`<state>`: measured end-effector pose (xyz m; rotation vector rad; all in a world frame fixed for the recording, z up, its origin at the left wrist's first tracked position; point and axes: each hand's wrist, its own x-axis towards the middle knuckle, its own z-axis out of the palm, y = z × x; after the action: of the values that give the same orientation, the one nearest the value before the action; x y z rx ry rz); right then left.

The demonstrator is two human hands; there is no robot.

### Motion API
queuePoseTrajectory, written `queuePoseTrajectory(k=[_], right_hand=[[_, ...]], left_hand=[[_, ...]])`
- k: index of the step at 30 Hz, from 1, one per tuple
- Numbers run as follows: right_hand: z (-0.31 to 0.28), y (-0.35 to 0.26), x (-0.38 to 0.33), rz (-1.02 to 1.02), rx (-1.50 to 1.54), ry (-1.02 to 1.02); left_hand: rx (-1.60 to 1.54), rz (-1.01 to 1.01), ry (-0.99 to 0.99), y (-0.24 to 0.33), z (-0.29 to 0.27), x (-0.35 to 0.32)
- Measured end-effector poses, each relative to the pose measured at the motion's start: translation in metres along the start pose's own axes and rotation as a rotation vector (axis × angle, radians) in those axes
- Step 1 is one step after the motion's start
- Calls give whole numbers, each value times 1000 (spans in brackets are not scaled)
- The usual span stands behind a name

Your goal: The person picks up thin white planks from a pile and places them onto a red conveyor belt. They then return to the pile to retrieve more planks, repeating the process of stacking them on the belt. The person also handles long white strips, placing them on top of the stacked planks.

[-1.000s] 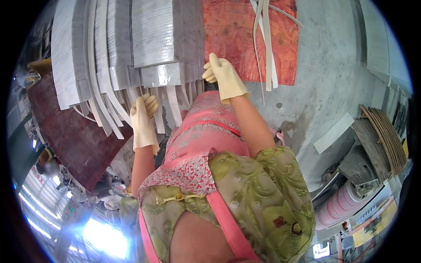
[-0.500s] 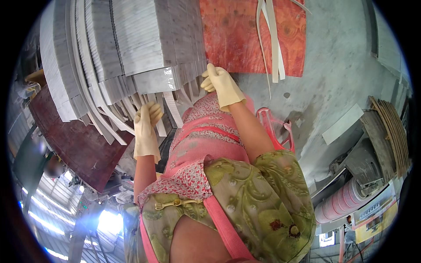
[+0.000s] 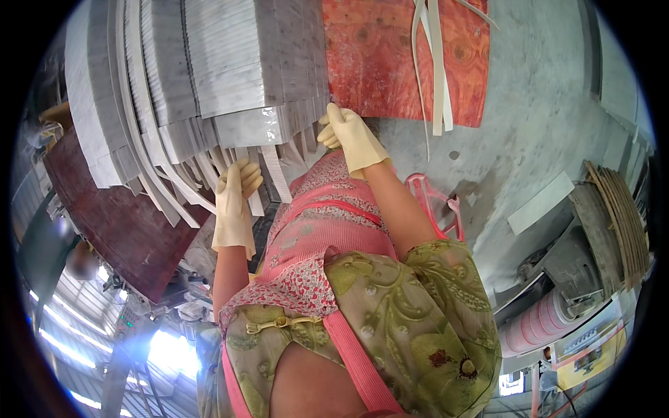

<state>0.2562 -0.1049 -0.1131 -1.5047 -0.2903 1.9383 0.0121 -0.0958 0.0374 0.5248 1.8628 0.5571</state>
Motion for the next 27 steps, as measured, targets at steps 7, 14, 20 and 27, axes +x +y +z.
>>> queuePoseTrajectory(k=[7, 14, 20, 27], right_hand=[[1, -8, -7, 18, -27, -11], [36, -74, -31, -215, -442, -8], [77, -129, -19, -283, -918, -20], [74, -121, -8, -190, -706, -115]], left_hand=[[-29, 9, -41, 0, 3, -2], [-129, 81, -74, 7, 11, -2], [-265, 171, -63, 11, 11, 14], [-30, 503, 61, 22, 17, 30]])
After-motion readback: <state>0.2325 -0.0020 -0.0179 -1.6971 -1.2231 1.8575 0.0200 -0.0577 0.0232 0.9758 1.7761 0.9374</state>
